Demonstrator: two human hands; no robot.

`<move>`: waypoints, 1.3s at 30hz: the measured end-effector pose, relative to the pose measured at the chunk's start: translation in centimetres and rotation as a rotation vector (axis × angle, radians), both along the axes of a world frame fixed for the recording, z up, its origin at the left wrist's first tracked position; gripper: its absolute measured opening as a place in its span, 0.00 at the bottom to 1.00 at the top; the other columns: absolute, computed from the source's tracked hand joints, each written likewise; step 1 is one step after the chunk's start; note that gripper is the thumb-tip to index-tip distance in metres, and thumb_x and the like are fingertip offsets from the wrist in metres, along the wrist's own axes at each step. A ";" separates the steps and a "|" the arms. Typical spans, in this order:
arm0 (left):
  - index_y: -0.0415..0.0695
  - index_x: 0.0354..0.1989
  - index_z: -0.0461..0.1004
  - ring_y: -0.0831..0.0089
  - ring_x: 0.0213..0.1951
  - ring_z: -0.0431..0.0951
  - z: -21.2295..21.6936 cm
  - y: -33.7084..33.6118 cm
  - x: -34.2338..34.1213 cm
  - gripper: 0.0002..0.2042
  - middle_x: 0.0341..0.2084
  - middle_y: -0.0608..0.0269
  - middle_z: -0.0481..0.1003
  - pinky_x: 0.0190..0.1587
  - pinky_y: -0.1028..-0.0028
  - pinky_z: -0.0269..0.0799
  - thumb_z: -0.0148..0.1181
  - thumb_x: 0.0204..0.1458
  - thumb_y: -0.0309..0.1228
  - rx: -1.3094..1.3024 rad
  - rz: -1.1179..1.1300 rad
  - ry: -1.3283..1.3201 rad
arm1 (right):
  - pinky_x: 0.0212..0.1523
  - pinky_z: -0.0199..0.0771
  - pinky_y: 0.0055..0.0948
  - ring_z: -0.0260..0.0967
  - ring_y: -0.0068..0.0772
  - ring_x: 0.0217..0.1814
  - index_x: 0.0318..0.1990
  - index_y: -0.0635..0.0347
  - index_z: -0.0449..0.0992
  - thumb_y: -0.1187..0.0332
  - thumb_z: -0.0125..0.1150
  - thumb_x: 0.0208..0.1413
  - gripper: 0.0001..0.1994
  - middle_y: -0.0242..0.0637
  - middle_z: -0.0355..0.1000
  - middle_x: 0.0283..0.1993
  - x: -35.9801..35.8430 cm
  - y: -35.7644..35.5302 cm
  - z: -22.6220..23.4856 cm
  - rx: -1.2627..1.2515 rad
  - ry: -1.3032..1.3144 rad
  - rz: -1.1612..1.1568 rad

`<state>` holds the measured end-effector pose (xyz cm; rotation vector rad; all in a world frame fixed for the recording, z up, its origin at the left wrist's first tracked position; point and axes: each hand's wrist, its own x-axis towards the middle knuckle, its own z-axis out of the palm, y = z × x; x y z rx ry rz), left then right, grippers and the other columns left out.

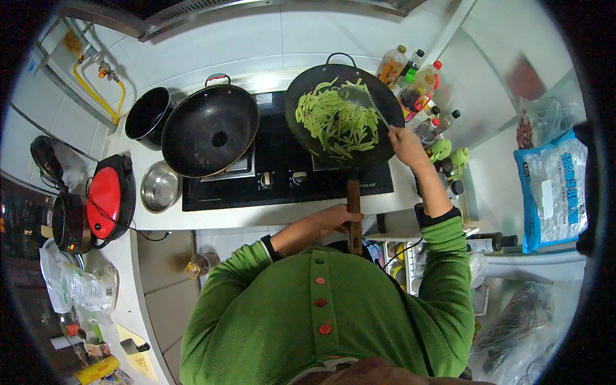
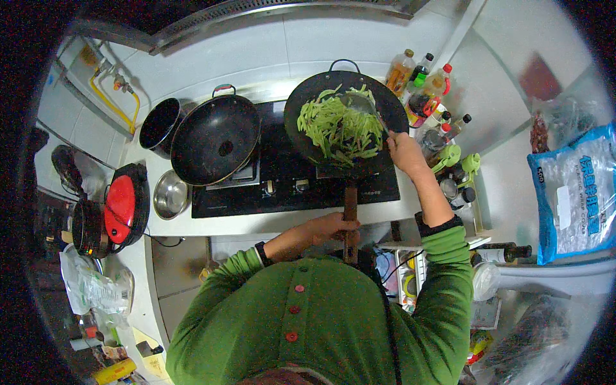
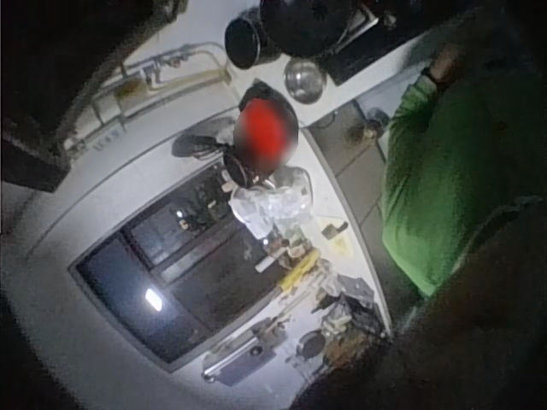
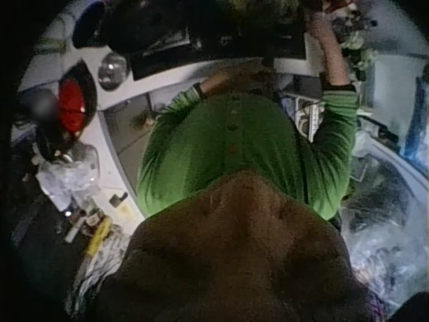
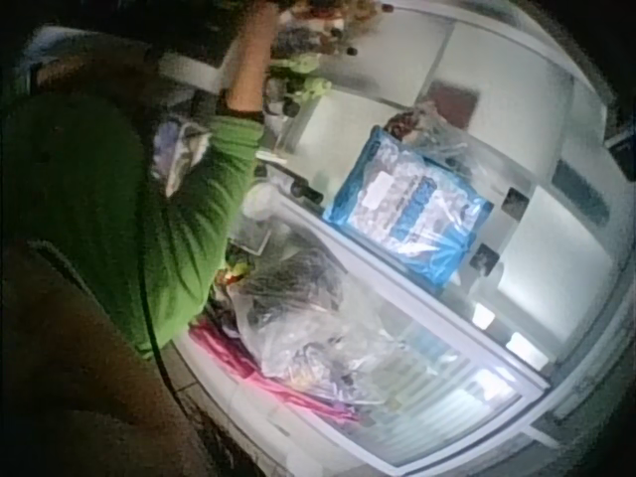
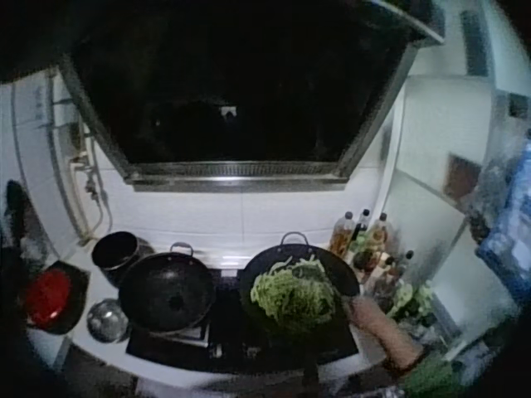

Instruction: The person stir-fries green vegetables in a wok using a ladle, adds water from a metal bowl, and seasons the dish with a spoon. The person then retrieves a bowl from a drawer and places it on the counter.

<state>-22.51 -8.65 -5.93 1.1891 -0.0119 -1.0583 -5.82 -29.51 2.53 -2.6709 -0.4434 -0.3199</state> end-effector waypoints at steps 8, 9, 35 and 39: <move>0.45 0.40 0.72 0.73 0.37 0.74 -0.2 0.2 -0.2 0.17 0.34 0.65 0.76 0.40 0.71 0.67 0.60 0.51 0.45 -0.068 -0.007 0.036 | 0.28 0.72 0.46 0.70 0.54 0.29 0.49 0.58 0.71 0.67 0.51 0.57 0.13 0.51 0.68 0.33 -4.7 2.2 -0.6 -0.287 0.072 0.071; 0.47 0.40 0.73 0.75 0.37 0.73 -0.2 0.2 -0.1 0.18 0.34 0.67 0.76 0.38 0.71 0.66 0.61 0.49 0.47 -0.085 -0.020 0.049 | 0.29 0.72 0.46 0.70 0.54 0.29 0.50 0.58 0.71 0.67 0.51 0.56 0.14 0.51 0.68 0.33 -6.0 1.4 0.5 -0.268 0.061 0.130; 0.44 0.51 0.68 0.67 0.39 0.76 -1.3 17.0 -8.0 0.18 0.34 0.59 0.77 0.46 0.65 0.70 0.47 0.60 0.43 -0.010 0.630 0.220 | 0.38 0.71 0.45 0.70 0.53 0.39 0.58 0.49 0.65 0.65 0.55 0.52 0.24 0.47 0.72 0.35 -7.8 -0.6 -3.3 -0.029 0.163 0.105; 0.42 0.50 0.68 0.68 0.34 0.77 -2.8 18.4 -9.6 0.18 0.33 0.56 0.77 0.46 0.64 0.71 0.46 0.61 0.43 -0.067 0.672 0.214 | 0.40 0.71 0.44 0.72 0.52 0.39 0.47 0.55 0.74 0.63 0.52 0.56 0.14 0.51 0.74 0.35 -4.1 -2.9 -1.6 0.105 0.164 0.131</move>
